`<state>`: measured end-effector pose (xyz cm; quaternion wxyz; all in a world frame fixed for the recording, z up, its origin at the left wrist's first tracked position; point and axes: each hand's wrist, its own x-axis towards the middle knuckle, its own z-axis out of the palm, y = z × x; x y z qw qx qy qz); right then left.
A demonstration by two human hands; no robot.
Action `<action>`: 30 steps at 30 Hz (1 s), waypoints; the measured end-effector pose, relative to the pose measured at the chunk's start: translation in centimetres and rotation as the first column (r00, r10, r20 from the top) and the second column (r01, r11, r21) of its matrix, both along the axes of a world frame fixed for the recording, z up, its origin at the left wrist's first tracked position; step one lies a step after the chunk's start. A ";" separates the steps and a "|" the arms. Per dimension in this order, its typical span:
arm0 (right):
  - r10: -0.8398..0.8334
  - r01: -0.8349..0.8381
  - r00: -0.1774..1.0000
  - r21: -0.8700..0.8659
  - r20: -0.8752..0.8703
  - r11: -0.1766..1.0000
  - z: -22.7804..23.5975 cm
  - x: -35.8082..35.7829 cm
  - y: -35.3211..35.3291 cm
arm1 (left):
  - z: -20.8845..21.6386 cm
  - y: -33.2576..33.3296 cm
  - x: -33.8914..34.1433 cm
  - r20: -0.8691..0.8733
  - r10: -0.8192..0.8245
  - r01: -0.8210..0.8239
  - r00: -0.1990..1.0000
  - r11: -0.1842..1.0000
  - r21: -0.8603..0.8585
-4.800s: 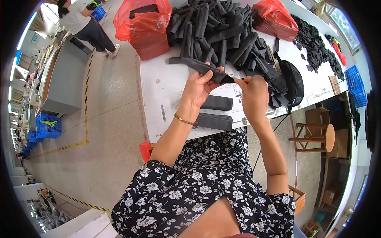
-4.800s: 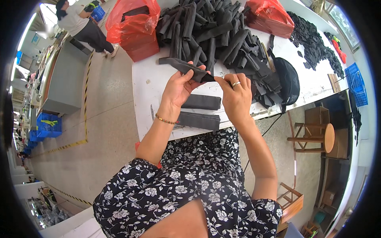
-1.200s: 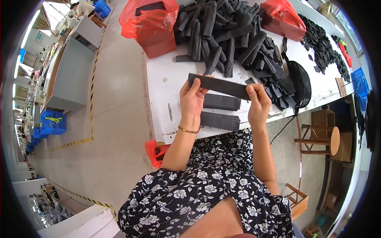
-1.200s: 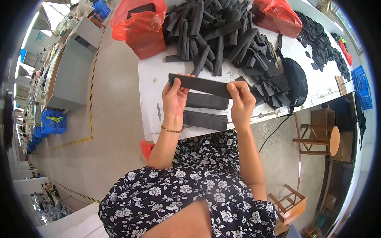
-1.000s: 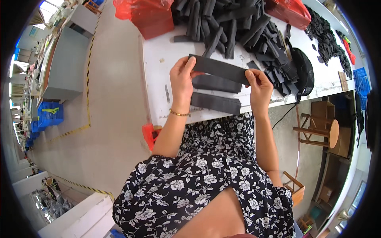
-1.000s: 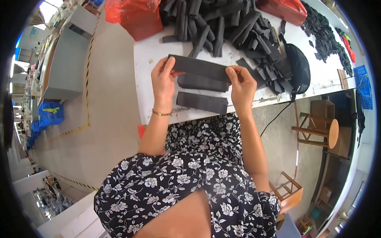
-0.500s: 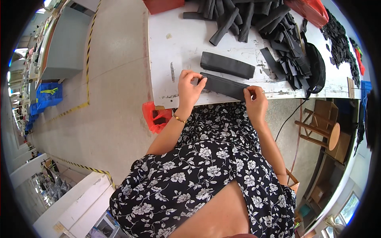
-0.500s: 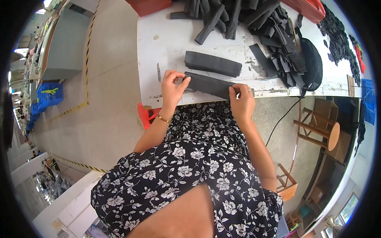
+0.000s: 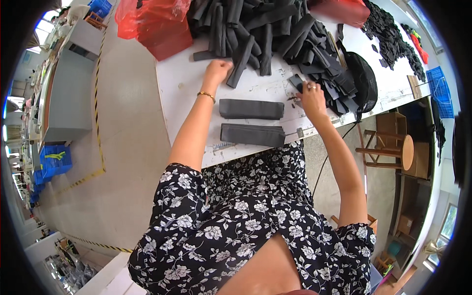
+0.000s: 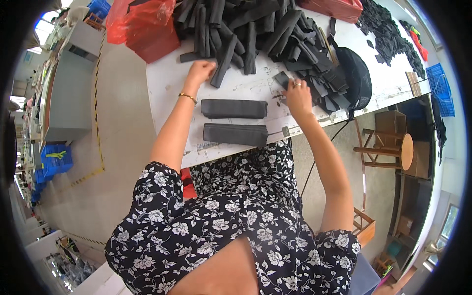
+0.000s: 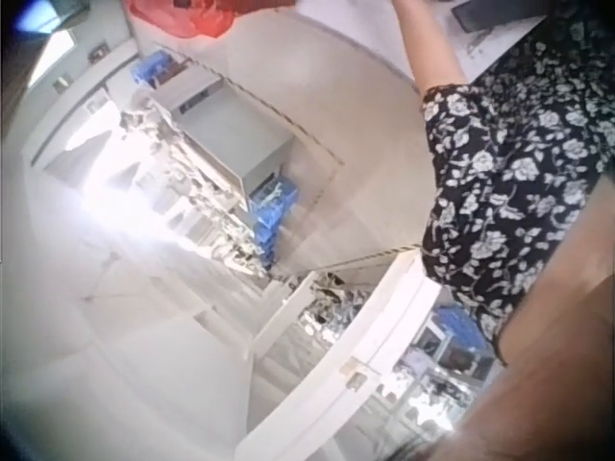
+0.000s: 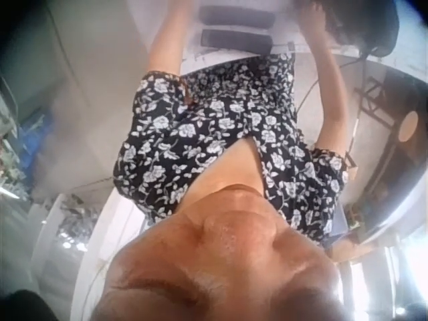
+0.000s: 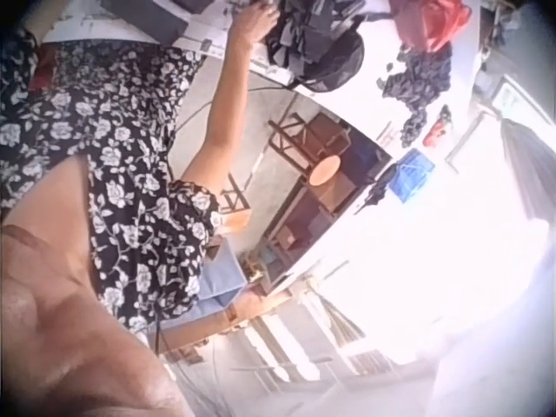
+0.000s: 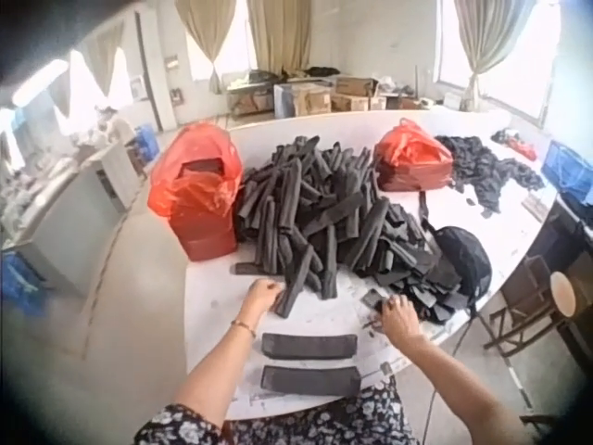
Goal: The recorder is manually assembling black foam components at a factory workbench.
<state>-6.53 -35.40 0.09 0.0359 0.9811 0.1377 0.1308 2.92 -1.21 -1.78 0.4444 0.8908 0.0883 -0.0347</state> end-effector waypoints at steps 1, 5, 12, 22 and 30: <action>0.009 -0.018 0.998 -0.123 -0.068 0.992 -0.6 0.3 0.0 | 0.3 -0.8 0.4 0.007 -0.008 0.008 1.000 1.000 0.000; 0.123 -0.136 0.990 -0.285 -0.064 0.949 -1.4 0.4 -0.6 | 1.5 -2.8 -0.4 -0.111 -0.095 0.048 0.989 0.930 -0.365; 0.118 -0.152 0.982 0.245 0.148 0.958 3.5 0.5 0.0 | 6.5 -3.2 -4.0 -0.174 -0.073 -0.087 0.982 0.642 -0.761; 0.477 -0.443 0.869 0.637 0.131 0.631 11.2 -2.6 8.2 | 9.5 -7.1 -9.9 -0.094 -0.036 -0.089 0.995 0.114 -0.989; 0.472 -0.222 0.881 0.850 -0.035 0.478 13.3 -3.9 6.9 | 10.5 -5.6 -10.5 -0.133 -0.033 -0.137 0.991 -0.234 -0.963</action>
